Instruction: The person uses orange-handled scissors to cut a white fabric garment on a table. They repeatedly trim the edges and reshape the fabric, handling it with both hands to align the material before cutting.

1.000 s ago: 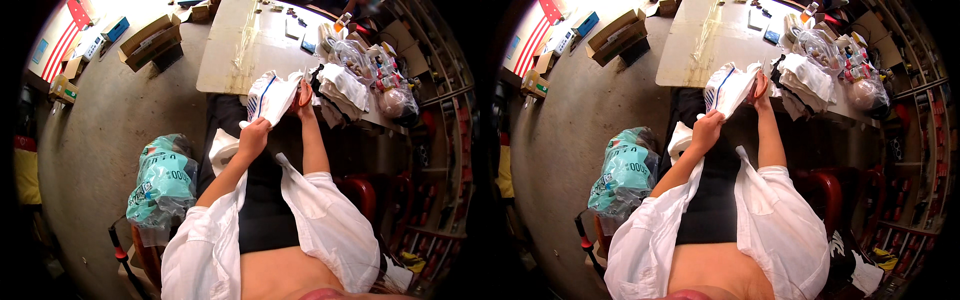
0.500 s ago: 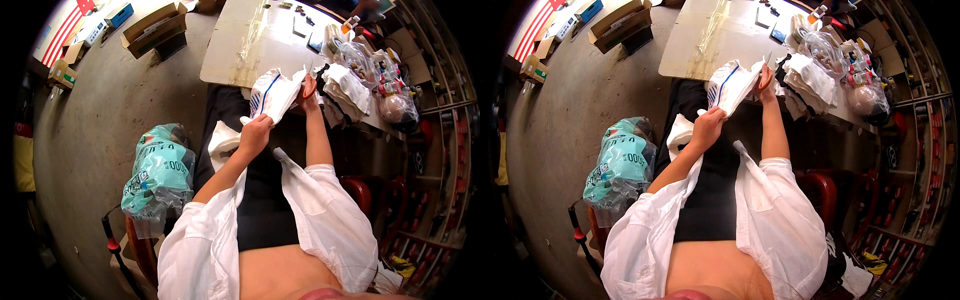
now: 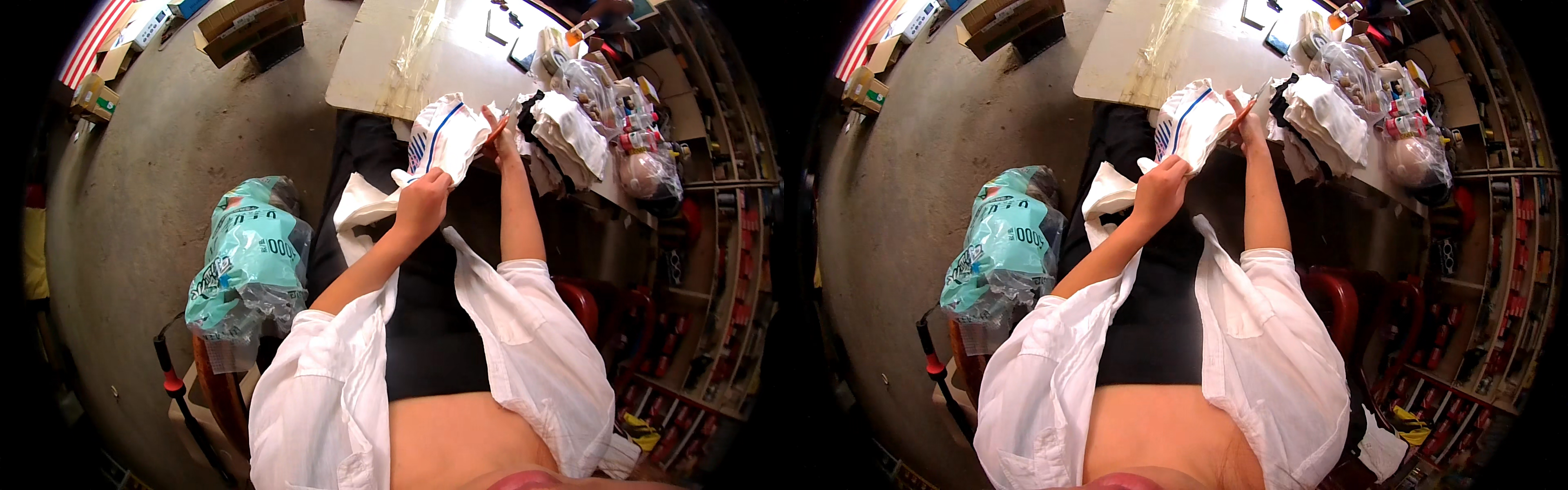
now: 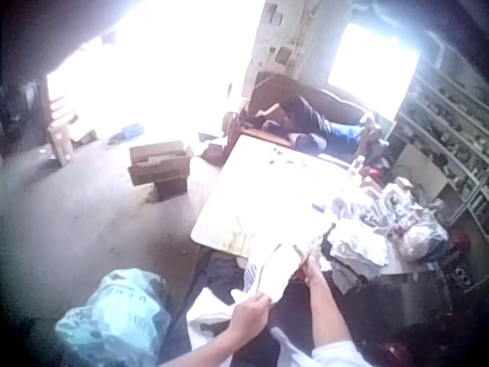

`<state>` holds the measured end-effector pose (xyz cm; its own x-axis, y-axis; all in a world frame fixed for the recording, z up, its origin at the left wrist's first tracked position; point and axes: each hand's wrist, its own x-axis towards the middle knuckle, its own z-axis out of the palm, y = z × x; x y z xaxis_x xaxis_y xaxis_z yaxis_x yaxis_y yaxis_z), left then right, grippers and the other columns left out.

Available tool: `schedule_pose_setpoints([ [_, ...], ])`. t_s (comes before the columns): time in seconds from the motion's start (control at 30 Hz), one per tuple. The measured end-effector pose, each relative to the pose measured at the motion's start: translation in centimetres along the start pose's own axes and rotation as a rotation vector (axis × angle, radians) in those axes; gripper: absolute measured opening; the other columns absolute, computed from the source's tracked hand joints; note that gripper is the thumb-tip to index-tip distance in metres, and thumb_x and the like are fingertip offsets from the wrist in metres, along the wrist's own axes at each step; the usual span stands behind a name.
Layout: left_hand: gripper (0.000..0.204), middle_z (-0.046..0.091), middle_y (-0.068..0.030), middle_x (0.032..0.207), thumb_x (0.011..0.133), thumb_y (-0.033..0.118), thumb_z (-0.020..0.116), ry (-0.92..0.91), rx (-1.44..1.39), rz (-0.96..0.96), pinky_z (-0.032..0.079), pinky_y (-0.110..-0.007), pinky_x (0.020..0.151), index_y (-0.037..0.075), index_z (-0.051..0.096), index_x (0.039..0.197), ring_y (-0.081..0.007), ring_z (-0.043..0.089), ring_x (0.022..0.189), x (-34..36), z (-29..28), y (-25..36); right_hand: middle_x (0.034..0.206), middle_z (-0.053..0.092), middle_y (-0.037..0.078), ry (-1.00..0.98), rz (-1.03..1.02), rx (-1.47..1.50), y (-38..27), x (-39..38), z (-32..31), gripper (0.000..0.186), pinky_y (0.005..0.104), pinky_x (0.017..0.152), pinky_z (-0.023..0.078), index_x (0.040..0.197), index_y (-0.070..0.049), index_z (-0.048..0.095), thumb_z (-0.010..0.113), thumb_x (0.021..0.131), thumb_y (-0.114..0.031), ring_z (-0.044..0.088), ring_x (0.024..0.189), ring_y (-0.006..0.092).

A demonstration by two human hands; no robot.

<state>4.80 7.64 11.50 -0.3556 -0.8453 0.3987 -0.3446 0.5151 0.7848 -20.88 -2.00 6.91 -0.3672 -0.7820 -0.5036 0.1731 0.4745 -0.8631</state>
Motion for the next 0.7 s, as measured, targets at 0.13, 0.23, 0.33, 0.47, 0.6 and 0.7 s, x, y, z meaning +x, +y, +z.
schedule_pose_setpoints([
  [0.13, 0.006, 0.054, -0.0106, 0.079, 0.077, 0.002, 0.057, -0.026, 0.06, 0.059, 0.047, -0.039, 0.058, 0.005, 0.053, 0.08, -0.0318, 0.058, 0.07, -0.1, -0.3, 0.5, 0.074, 0.057, 0.002, 0.087, -0.216, -0.066, 0.2, -0.6, 0.2, 0.027, 0.027, 0.055, 0.042, 0.088, -0.001, 0.059, 0.076, 0.071, -0.014, 0.054, 0.062, 0.0141],
  [0.23, 0.006, 0.053, -0.0106, 0.077, 0.078, 0.003, 0.055, 0.02, 0.124, 0.112, 0.047, -0.037, 0.055, 0.005, 0.051, 0.082, -0.0309, 0.059, 0.069, -0.1, -0.5, 0.3, 0.073, 0.054, 0.0, 0.115, -0.39, 0.145, -0.7, -0.7, 0.2, 0.016, 0.0255, 0.051, 0.037, 0.078, -0.002, 0.06, 0.072, 0.07, -0.009, 0.05, 0.059, 0.0113],
  [0.33, 0.008, 0.053, -0.0108, 0.077, 0.081, 0.004, 0.055, 0.11, 0.161, 0.115, 0.046, -0.036, 0.051, 0.005, 0.049, 0.086, -0.0312, 0.058, 0.064, 0.2, -1.2, 0.5, 0.091, 0.059, 0.006, -0.051, -0.553, 0.279, -4.4, -4.6, -0.8, 0.023, 0.0289, 0.073, 0.048, 0.096, -0.002, 0.057, 0.067, 0.076, -0.008, 0.059, 0.08, 0.017],
  [0.47, 0.018, 0.055, -0.0131, 0.08, 0.08, 0.006, 0.06, 0.124, 0.002, 0.064, 0.046, -0.038, 0.049, 0.006, 0.047, 0.091, -0.0341, 0.057, 0.057, 0.8, -1.2, 1.1, 0.123, 0.053, 0.016, -0.297, -0.484, 0.612, -9.2, -8.5, -0.4, 0.041, 0.0407, 0.104, 0.035, 0.122, 0.001, 0.048, 0.057, 0.085, -0.016, 0.049, 0.118, 0.0274],
  [0.6, 0.025, 0.056, -0.0126, 0.077, 0.074, 0.009, 0.067, -0.017, -0.154, 0.093, 0.045, -0.041, 0.052, 0.007, 0.047, 0.088, -0.0352, 0.057, 0.061, 1.6, -1.2, 4.1, 0.126, 0.05, 0.018, -0.158, -0.599, 0.565, -13.2, -13.5, -1.4, 0.051, 0.0446, 0.104, 0.035, 0.128, 0.002, 0.042, 0.059, 0.084, -0.018, 0.048, 0.117, 0.0308],
  [0.7, 0.01, 0.054, -0.0107, 0.069, 0.072, 0.006, 0.057, -0.073, -0.009, 0.112, 0.047, -0.041, 0.053, 0.005, 0.048, 0.077, -0.0318, 0.059, 0.063, 1.2, -1.1, 5.0, 0.126, 0.05, 0.017, 0.056, -0.781, 0.539, -14.5, -14.7, -3.0, 0.048, 0.0464, 0.102, 0.037, 0.125, 0.003, 0.046, 0.059, 0.084, -0.019, 0.049, 0.116, 0.0308],
])
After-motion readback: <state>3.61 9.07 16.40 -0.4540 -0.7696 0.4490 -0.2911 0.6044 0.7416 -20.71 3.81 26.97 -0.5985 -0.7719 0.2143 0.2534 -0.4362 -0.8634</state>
